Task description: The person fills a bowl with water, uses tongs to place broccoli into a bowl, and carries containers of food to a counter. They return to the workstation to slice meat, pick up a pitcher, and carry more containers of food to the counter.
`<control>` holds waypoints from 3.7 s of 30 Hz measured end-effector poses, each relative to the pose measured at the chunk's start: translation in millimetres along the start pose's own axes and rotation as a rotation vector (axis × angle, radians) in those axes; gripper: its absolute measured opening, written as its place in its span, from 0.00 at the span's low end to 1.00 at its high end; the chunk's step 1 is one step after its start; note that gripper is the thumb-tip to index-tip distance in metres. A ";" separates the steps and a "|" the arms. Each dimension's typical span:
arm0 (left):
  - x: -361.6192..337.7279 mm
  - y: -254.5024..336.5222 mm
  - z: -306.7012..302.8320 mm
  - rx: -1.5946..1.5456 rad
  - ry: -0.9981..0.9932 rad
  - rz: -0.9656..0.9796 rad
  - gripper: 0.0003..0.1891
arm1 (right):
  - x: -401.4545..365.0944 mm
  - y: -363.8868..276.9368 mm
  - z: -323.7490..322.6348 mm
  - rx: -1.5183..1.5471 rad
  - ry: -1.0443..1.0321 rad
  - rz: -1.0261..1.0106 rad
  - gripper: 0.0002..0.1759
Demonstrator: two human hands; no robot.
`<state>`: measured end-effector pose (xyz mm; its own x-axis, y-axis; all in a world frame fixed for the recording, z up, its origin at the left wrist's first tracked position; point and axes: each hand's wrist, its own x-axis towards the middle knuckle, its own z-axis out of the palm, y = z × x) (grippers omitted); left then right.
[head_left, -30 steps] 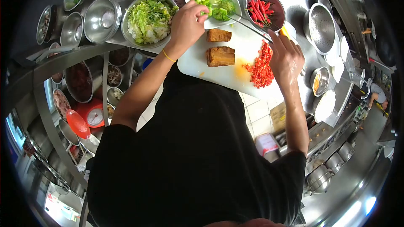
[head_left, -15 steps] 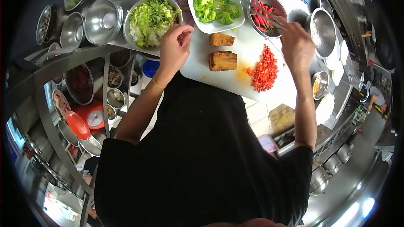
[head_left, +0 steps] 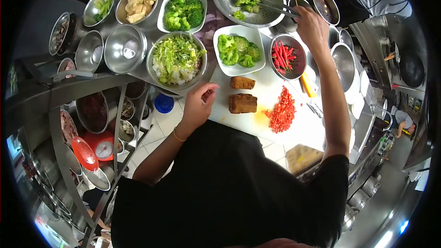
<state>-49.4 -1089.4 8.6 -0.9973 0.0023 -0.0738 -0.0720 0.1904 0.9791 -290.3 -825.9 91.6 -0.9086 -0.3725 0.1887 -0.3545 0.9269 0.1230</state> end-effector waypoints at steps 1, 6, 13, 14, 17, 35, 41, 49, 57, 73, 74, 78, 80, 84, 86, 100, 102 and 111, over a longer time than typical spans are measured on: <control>-1.5 -0.2 -2.0 -0.018 -0.003 -0.023 0.09 | 10.9 -3.5 6.8 -0.003 0.046 -0.038 0.14; -9.6 -6.0 -14.1 -0.056 0.028 -0.111 0.10 | 45.7 -19.5 10.8 -0.099 -0.027 -0.118 0.16; -11.9 -14.1 -21.1 -0.080 -0.038 -0.165 0.10 | 72.1 11.6 36.3 0.054 -0.190 -0.029 0.14; -10.7 -15.4 -21.1 -0.081 -0.041 -0.170 0.10 | 64.3 14.7 31.8 0.014 -0.155 -0.044 0.14; -3.9 -16.5 -19.3 -0.169 -0.057 -0.190 0.10 | 27.4 3.9 -21.7 -0.050 -0.093 0.058 0.14; 24.4 -21.1 -2.4 -0.108 -0.098 -0.034 0.11 | -27.6 -90.4 -66.6 -0.342 -0.132 -0.678 0.16; 10.2 -26.2 -4.7 -0.235 -0.047 -0.137 0.11 | -1.5 -52.4 -90.8 -0.207 -0.034 -0.374 0.20; 0.5 -21.3 -4.3 -0.171 -0.095 -0.171 0.12 | 76.5 -57.3 28.2 -0.235 0.128 -0.515 0.12; 1.6 -27.8 -6.7 -0.238 -0.083 -0.182 0.11 | -6.0 -8.0 -50.0 0.057 0.003 -0.091 0.16; 21.3 -22.8 0.4 -0.231 -0.152 -0.136 0.12 | -92.1 -39.4 -51.3 0.088 0.101 0.125 0.15; 18.5 -24.0 1.8 -0.231 -0.149 -0.133 0.12 | -76.1 -35.4 -48.4 0.007 0.109 0.081 0.14; 6.5 -18.9 3.0 -0.269 -0.164 -0.192 0.14 | -7.4 -12.2 10.9 -0.085 0.033 -0.061 0.10; 1.7 -18.1 2.8 -0.301 -0.171 -0.232 0.14 | 21.4 -14.1 20.0 -0.102 -0.073 0.005 0.10; -3.4 -25.1 5.6 -0.348 -0.108 -0.220 0.13 | 46.6 -11.0 34.0 0.025 -0.147 0.093 0.09; -3.5 -25.2 4.8 -0.366 -0.102 -0.223 0.13 | 46.0 -1.0 26.3 0.016 -0.198 0.121 0.11; 19.8 -12.8 2.7 -0.349 -0.160 -0.139 0.14 | -77.7 40.7 -67.5 1.138 -0.332 0.364 0.17; 19.3 -12.8 5.3 -0.360 -0.157 -0.117 0.13 | -84.5 31.7 -66.0 1.140 -0.320 0.369 0.17; 9.8 -19.4 7.5 -0.323 -0.178 -0.184 0.11 | -125.3 -37.7 -29.4 0.432 -0.243 0.131 0.17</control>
<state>-57.6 -1085.6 -12.5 -0.9509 0.1722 -0.2572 -0.2787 -0.1148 0.9535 -156.5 -815.6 92.0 -0.9584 -0.2784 -0.0624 -0.2465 0.9182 -0.3102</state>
